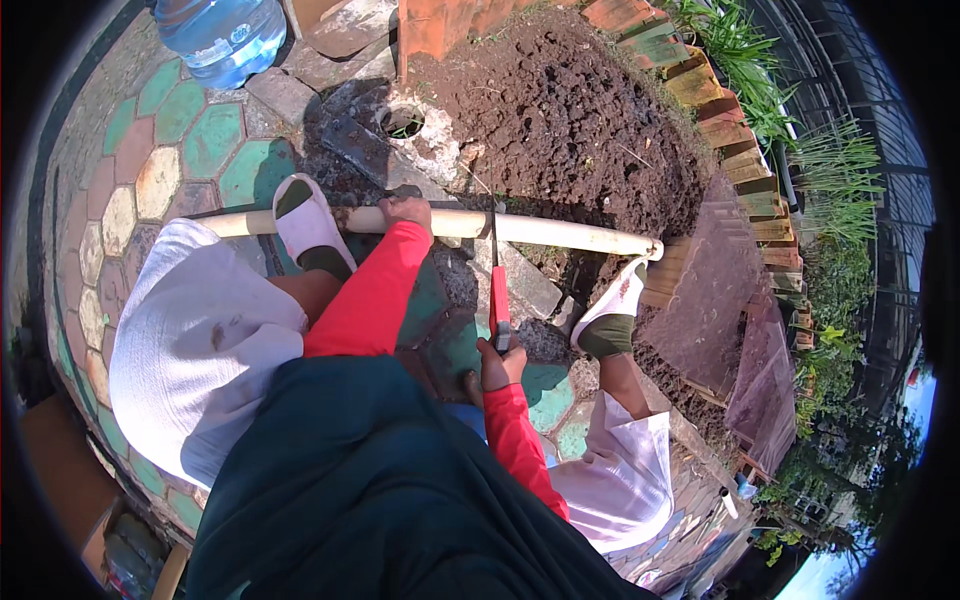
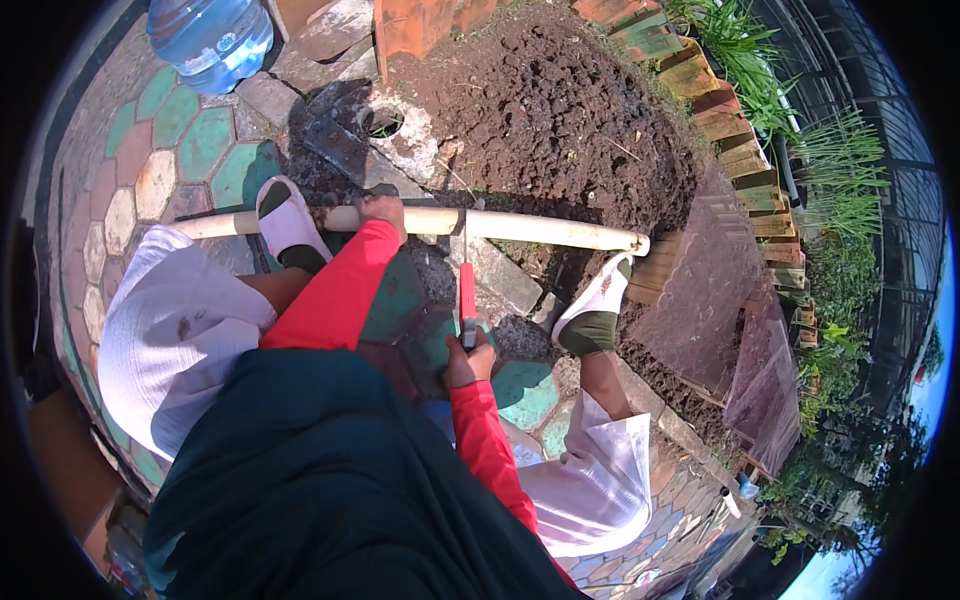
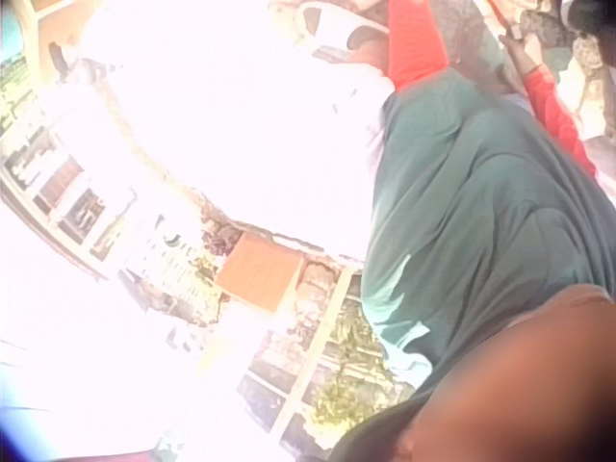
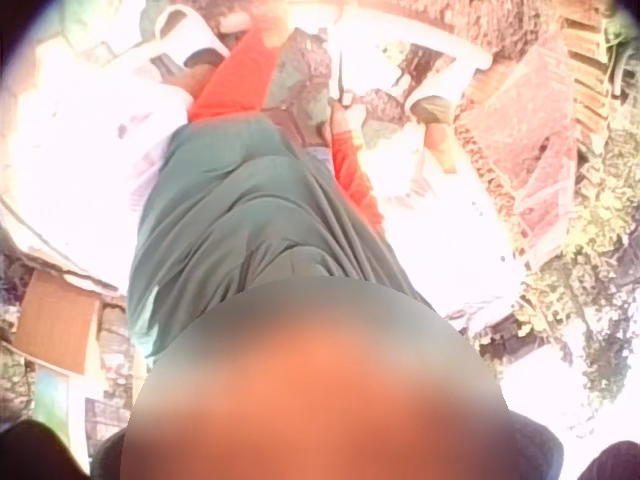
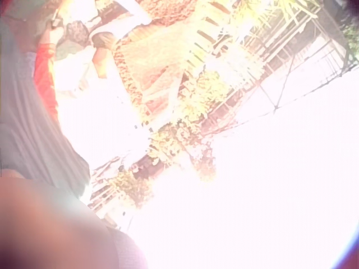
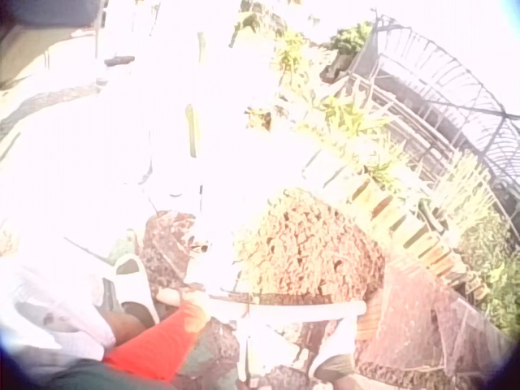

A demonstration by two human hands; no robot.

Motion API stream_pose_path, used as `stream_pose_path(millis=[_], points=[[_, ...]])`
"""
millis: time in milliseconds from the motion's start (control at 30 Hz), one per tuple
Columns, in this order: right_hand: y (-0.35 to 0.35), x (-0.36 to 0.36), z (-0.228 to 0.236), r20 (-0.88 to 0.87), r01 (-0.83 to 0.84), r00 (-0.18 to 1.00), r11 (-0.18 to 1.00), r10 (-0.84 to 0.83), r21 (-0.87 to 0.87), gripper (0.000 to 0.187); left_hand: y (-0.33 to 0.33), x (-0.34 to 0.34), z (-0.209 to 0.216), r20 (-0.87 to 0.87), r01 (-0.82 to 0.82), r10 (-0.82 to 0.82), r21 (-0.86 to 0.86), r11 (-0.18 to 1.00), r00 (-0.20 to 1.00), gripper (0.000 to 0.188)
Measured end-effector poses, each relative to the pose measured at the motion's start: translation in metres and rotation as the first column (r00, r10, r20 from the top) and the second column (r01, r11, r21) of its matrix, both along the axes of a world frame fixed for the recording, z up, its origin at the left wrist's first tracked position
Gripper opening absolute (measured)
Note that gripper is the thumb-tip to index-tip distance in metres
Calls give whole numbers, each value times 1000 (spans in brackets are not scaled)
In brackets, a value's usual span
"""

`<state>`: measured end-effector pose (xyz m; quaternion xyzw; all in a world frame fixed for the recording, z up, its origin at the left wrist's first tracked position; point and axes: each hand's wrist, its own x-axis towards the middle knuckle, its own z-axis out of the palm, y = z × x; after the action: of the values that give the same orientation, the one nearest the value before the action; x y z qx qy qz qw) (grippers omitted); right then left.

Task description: The recorder uses a hand saw to cut through a piece of bamboo laid across a garden bed.

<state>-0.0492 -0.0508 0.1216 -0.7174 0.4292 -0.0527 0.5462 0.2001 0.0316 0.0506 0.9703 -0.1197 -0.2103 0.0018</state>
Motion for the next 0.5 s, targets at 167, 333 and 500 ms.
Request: stream_pose_path(millis=[167,333,500], points=[[-33,23,43,-161,-99,980,987,119,127,21,-8,9,-9,-12,-58,58,59,997,998,27],[0,4,32,-142,-142,981,986,130,-83,23,-5,9,-18,-26,-39,42,104,994,999,18],[-7,-3,16,-205,-47,978,999,43,-13,24,-29,8,-31,-7,-63,67,251,966,998,29]])
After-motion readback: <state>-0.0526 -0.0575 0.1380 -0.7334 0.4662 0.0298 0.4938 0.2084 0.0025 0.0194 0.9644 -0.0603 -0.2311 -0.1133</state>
